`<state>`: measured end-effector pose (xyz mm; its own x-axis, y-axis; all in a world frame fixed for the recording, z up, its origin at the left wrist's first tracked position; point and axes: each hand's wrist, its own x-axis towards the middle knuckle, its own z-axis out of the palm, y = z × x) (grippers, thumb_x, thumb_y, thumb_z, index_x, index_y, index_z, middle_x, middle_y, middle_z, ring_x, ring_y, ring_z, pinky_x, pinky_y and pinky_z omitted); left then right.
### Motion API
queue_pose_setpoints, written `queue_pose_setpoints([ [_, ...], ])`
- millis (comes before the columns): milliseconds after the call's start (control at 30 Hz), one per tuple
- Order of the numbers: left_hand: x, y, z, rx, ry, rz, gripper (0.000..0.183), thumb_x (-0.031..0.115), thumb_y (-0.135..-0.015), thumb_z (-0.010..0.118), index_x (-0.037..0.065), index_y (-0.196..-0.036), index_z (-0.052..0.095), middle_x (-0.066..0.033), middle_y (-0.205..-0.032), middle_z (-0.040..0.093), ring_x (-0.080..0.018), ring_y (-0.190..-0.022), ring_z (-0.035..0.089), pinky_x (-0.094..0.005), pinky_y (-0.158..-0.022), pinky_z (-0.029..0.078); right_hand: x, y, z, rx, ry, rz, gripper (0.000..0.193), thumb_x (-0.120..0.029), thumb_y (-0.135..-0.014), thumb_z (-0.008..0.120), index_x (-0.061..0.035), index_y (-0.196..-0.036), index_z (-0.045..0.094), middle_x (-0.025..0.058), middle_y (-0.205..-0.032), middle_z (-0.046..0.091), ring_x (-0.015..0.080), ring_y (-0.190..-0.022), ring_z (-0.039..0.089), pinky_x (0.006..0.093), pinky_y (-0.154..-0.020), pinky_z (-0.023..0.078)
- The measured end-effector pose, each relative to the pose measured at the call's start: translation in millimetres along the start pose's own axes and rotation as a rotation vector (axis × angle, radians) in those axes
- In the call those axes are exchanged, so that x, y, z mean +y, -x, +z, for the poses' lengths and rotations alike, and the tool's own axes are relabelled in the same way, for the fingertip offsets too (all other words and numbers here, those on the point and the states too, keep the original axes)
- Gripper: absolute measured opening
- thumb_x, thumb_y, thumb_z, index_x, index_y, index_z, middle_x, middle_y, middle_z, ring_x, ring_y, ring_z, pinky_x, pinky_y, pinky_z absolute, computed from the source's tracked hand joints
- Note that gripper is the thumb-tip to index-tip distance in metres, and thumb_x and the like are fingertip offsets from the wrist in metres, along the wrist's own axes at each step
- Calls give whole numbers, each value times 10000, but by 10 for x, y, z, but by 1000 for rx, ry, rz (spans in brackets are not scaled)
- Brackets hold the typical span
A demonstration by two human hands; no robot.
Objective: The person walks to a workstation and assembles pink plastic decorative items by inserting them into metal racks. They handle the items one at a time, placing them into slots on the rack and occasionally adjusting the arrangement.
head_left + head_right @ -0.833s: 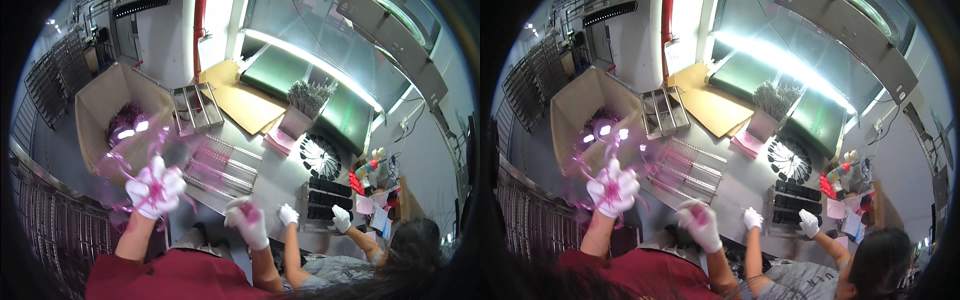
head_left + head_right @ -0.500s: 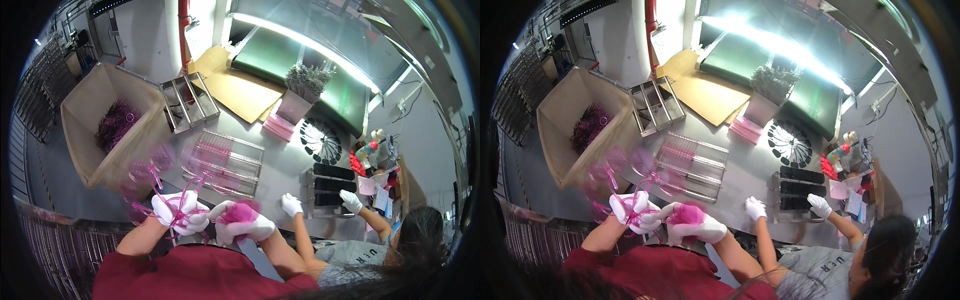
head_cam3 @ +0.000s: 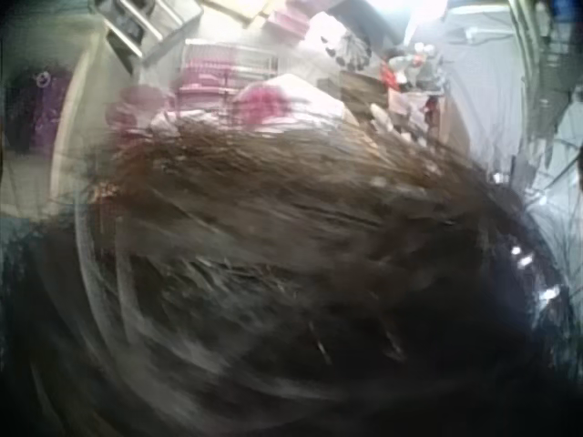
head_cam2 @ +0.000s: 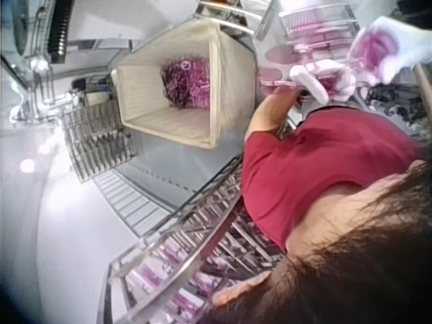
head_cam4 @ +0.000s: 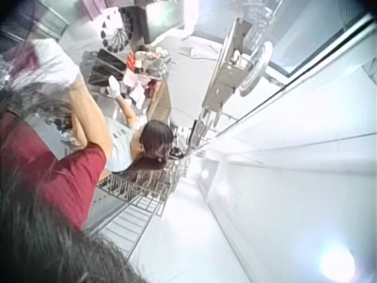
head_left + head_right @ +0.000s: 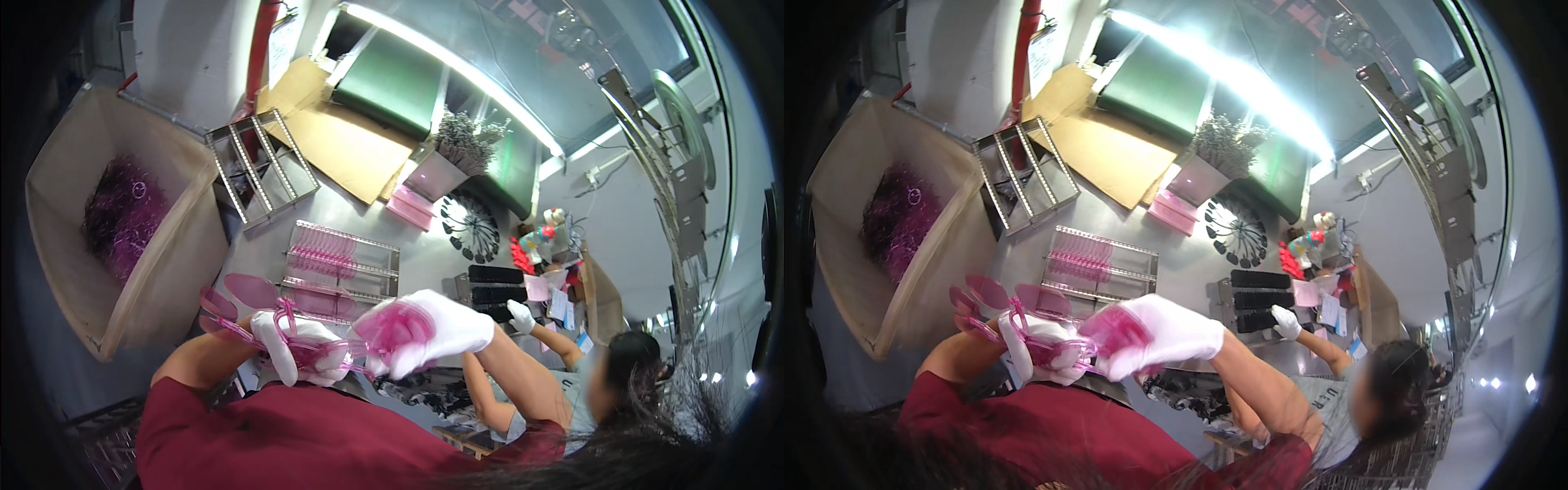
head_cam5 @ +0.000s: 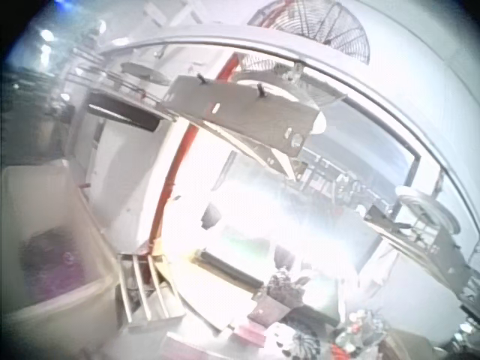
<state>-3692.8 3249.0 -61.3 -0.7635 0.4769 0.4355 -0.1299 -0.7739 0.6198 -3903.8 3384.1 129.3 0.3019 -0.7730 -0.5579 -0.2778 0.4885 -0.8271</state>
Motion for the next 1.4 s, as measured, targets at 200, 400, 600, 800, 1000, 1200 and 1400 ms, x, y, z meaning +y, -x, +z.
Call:
queue_pose_setpoints([
  [200,356,-26,-78,-45,-45,-116,451,85,-702,805,36,-1017,485,-82,-943,495,-194,-825,522,-297,-631,386,-522,-55,343,170,1646,-425,299,-135,-937,736,-74,-1229,713,34,-733,554,184,-679,599,341,-669,528],
  [400,550,132,65,267,-351,-142,357,55,-793,826,72,-964,514,-50,-900,519,-179,-842,554,-359,-763,446,-629,318,-24,413,1310,-565,336,-203,-779,823,-113,-1086,719,74,-893,708,278,-780,723,397,-662,569],
  [600,848,-430,145,299,-893,-744,442,175,-822,926,20,-1117,636,-67,-1026,673,-156,-938,621,-340,-819,507,-198,13,-401,226,730,-635,426,-282,-840,875,-92,-1197,739,115,-1029,789,273,-842,768,351,-790,599],
  [800,967,-613,39,354,-884,-1123,583,275,-823,882,28,-1309,675,-98,-1039,764,-163,-980,689,-329,-884,536,213,-88,-59,54,844,-353,628,-419,-818,888,-75,-1299,677,199,-926,751,407,-848,735,481,-786,576],
  [1000,743,-718,-141,44,-704,-1045,420,191,-885,829,17,-1227,657,-53,-1001,725,-126,-940,655,-297,-841,516,165,198,52,20,835,-495,301,-182,-834,752,-47,-1101,718,177,-854,738,396,-838,742,505,-777,571],
  [1200,674,-821,-237,272,-583,-793,333,137,-887,824,35,-1153,651,-36,-1020,682,-118,-955,632,-290,-832,504,-212,638,305,566,1411,-592,160,-151,-928,641,-18,-996,700,88,-772,670,292,-726,696,441,-649,558],
  [1400,934,-856,-432,918,-937,644,510,-43,-810,811,94,-1218,537,-75,-1219,530,-148,-1094,585,-302,-841,526,1554,102,220,794,-453,-836,494,-146,-831,937,-54,-1196,618,86,-1076,684,247,-984,682,392,-888,578],
])
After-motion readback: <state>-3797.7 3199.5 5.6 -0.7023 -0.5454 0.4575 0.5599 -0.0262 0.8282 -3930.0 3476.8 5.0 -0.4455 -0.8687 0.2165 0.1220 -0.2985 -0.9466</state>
